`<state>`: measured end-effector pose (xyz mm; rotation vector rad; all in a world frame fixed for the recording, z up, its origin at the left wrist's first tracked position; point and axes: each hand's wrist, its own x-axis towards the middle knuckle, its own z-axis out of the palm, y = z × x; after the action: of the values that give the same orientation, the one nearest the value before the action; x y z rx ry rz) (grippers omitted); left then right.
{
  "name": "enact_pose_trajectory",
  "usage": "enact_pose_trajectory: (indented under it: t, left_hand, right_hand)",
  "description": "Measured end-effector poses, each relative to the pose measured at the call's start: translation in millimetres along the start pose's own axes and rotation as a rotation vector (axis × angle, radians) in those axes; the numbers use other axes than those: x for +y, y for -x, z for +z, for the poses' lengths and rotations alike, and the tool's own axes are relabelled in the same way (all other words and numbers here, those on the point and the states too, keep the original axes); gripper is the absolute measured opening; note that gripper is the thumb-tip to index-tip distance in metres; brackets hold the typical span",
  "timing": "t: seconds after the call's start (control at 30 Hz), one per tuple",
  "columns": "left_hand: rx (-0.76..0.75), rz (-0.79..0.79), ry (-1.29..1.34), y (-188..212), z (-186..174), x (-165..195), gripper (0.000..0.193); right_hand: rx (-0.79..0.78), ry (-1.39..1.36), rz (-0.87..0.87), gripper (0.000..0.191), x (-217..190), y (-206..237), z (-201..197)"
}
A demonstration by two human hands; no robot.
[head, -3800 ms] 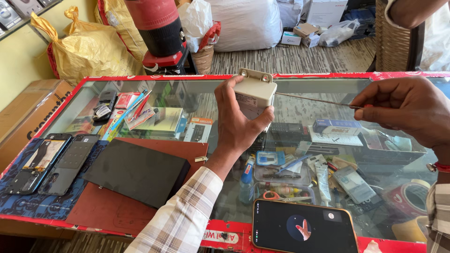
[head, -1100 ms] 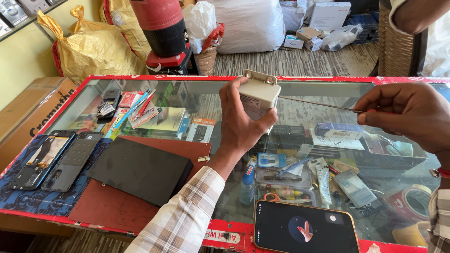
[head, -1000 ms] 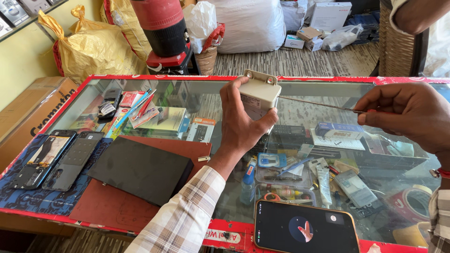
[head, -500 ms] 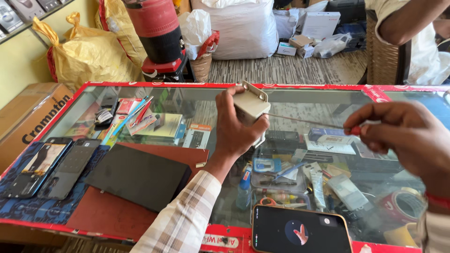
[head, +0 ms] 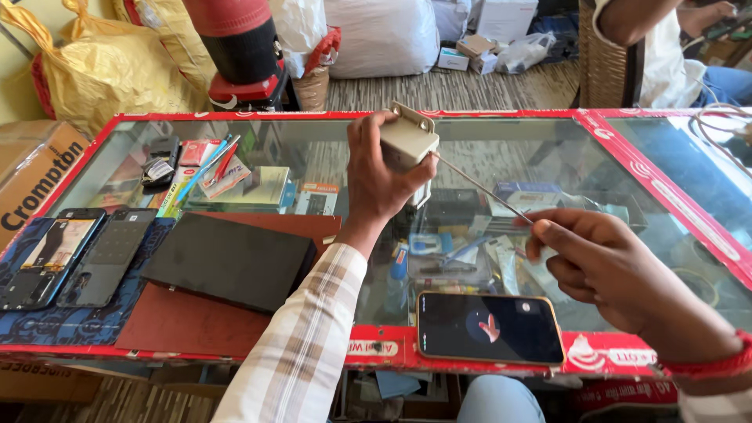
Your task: The person uses a screwdriver to remove screws from a small white electronic device, separates the casing, and then reassembles it by aligning the parts and tightening the screws. The person handles the device and screwdriver throughout the clip.
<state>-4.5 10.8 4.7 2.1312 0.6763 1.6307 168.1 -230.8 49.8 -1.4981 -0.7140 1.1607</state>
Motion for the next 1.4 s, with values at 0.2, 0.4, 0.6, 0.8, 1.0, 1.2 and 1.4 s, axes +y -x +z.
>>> enact_pose_trajectory:
  t: [0.2,0.4,0.6,0.8,1.0,1.2,1.4]
  left_hand:
    - [-0.043,0.009,0.068,-2,6,-4,0.069]
    - [-0.034,0.055,-0.026,-5,14,-9,0.068]
    - [-0.057,0.046,0.021,-6,16,-13,0.067]
    - [-0.058,0.062,0.01,-5,18,-13,0.067]
    - [-0.043,0.039,0.007,-2,19,-12,0.069]
    - [-0.024,0.084,0.028,-4,18,-15,0.07]
    - [-0.044,0.077,0.058,-3,18,-15,0.07]
  right_hand:
    - [-0.057,0.058,0.195,0.045,-30,4,11]
    - [-0.042,0.147,0.096,0.042,-38,10,19]
    - [0.011,0.327,-0.041,0.032,-36,10,20]
    - [0.348,1.672,-0.644,0.025,-40,21,23]
    - [0.459,1.354,-0.781,0.025,-46,23,26]
    - [0.039,0.172,-0.163,0.036,-60,15,10]
    - [-0.047,-0.12,0.134,0.041,-47,8,-3]
